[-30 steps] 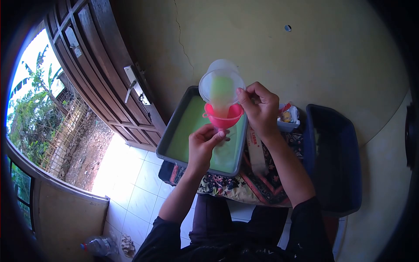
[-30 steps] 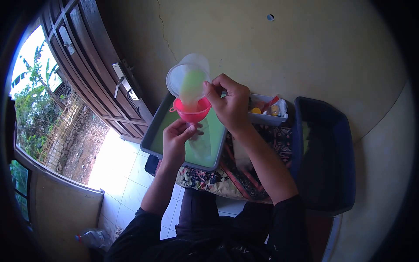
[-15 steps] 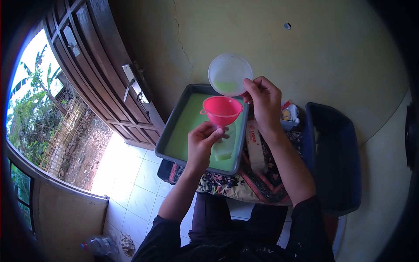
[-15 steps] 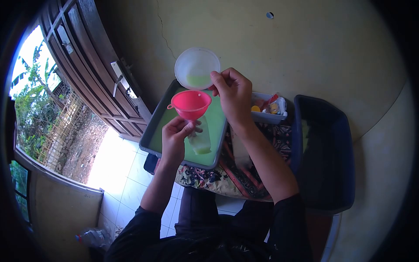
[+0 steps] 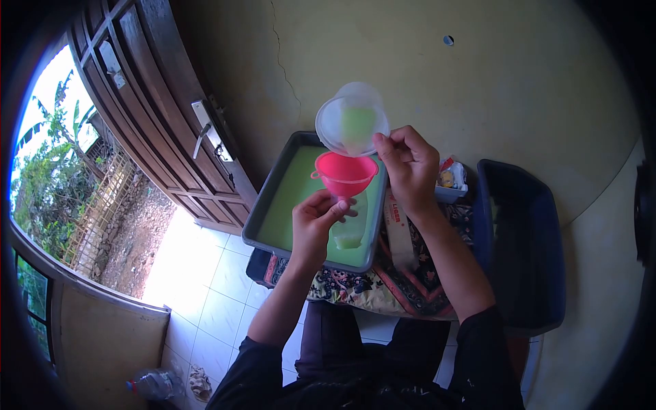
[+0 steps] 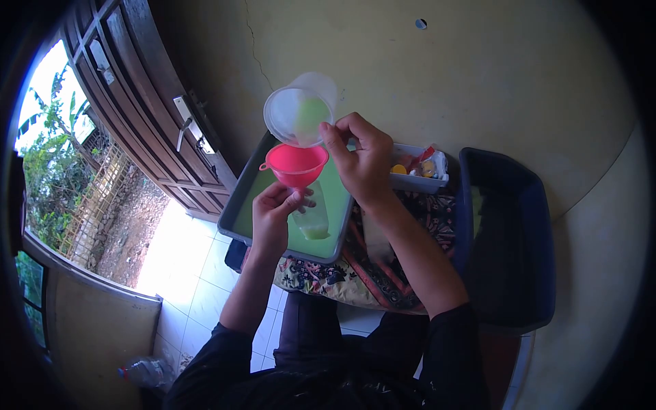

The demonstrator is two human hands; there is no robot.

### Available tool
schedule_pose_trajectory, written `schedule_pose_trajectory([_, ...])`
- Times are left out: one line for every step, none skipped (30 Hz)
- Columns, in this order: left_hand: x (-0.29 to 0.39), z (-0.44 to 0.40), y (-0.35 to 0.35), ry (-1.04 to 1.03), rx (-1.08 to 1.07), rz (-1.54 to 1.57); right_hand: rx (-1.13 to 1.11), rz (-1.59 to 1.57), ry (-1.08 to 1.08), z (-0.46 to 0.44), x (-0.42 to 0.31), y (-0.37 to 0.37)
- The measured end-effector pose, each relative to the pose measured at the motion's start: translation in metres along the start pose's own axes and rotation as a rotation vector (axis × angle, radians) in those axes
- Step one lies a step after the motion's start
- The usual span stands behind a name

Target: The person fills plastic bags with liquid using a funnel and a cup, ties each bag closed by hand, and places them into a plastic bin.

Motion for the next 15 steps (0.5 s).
schedule_pose_trajectory([-0.0002, -0.0003, 0.0002, -0.001, 0.001, 0.005, -0.001, 0.000, 0.001, 0.0008, -0.0005, -0.0001])
schedule_pose_trajectory([0.0000, -0.0006, 0.0002, -0.001, 0.001, 0.005, -0.004, 0.018, -0.001, 0.0016, -0.0007, -0.0003])
schedule_pose_trajectory([0.0002, -0.0007, 0.0001, -0.001, -0.006, 0.015, -0.008, 0.036, -0.003, 0.0024, -0.0008, -0.0007])
schedule_pose_trajectory([0.0001, -0.0008, -0.0001, 0.000, -0.013, 0.024, -0.008, 0.036, -0.004, 0.0025, -0.0001, -0.0014])
schedule_pose_trajectory([-0.0004, -0.0008, -0.0001, 0.002, -0.013, 0.023, 0.006, -0.003, -0.028, 0.0025, 0.0015, -0.0020])
schedule_pose_trajectory([-0.0012, -0.0008, -0.0004, 0.000, -0.013, 0.035, 0.020, -0.043, -0.051, 0.0026, 0.0026, -0.0023])
schedule_pose_trajectory([-0.0017, -0.0009, -0.0007, -0.003, -0.013, 0.047, 0.019, -0.043, -0.052, 0.0020, 0.0013, -0.0023])
schedule_pose_trajectory([-0.0018, -0.0010, -0.0011, -0.004, -0.012, 0.046, 0.028, -0.108, -0.110, 0.0008, 0.0001, -0.0021])
schedule_pose_trajectory([-0.0019, -0.0009, -0.0015, -0.004, -0.006, 0.035, 0.036, -0.172, -0.170, 0.0004, -0.0001, -0.0021])
schedule_pose_trajectory([-0.0019, -0.0006, -0.0018, -0.004, -0.001, 0.024, 0.036, -0.173, -0.170, 0.0000, 0.0000, -0.0019])
schedule_pose_trajectory([-0.0015, -0.0002, -0.0014, -0.003, -0.001, 0.024, 0.037, -0.187, -0.173, -0.0005, 0.0003, -0.0015])
schedule_pose_trajectory([-0.0010, 0.0000, -0.0006, 0.004, -0.004, 0.018, 0.039, -0.202, -0.174, -0.0010, 0.0006, -0.0011])
schedule_pose_trajectory([-0.0008, 0.0001, -0.0002, 0.012, -0.007, 0.013, 0.039, -0.202, -0.174, -0.0009, 0.0010, -0.0008])
schedule_pose_trajectory([-0.0008, 0.0000, -0.0002, 0.011, -0.007, 0.012, 0.042, -0.218, -0.174, -0.0006, 0.0018, -0.0006])
schedule_pose_trajectory([-0.0010, -0.0003, -0.0004, 0.008, -0.010, 0.012, 0.045, -0.233, -0.174, -0.0004, 0.0027, -0.0004])
Point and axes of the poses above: each hand's wrist, its own z-axis away from the middle knuckle, its own y-axis out of the back of the hand, x = y × z, the point moved 2 cm from there along -z, towards the middle knuckle, and after that the axes turned 5 degrees about -x, right-handed, at the moved point
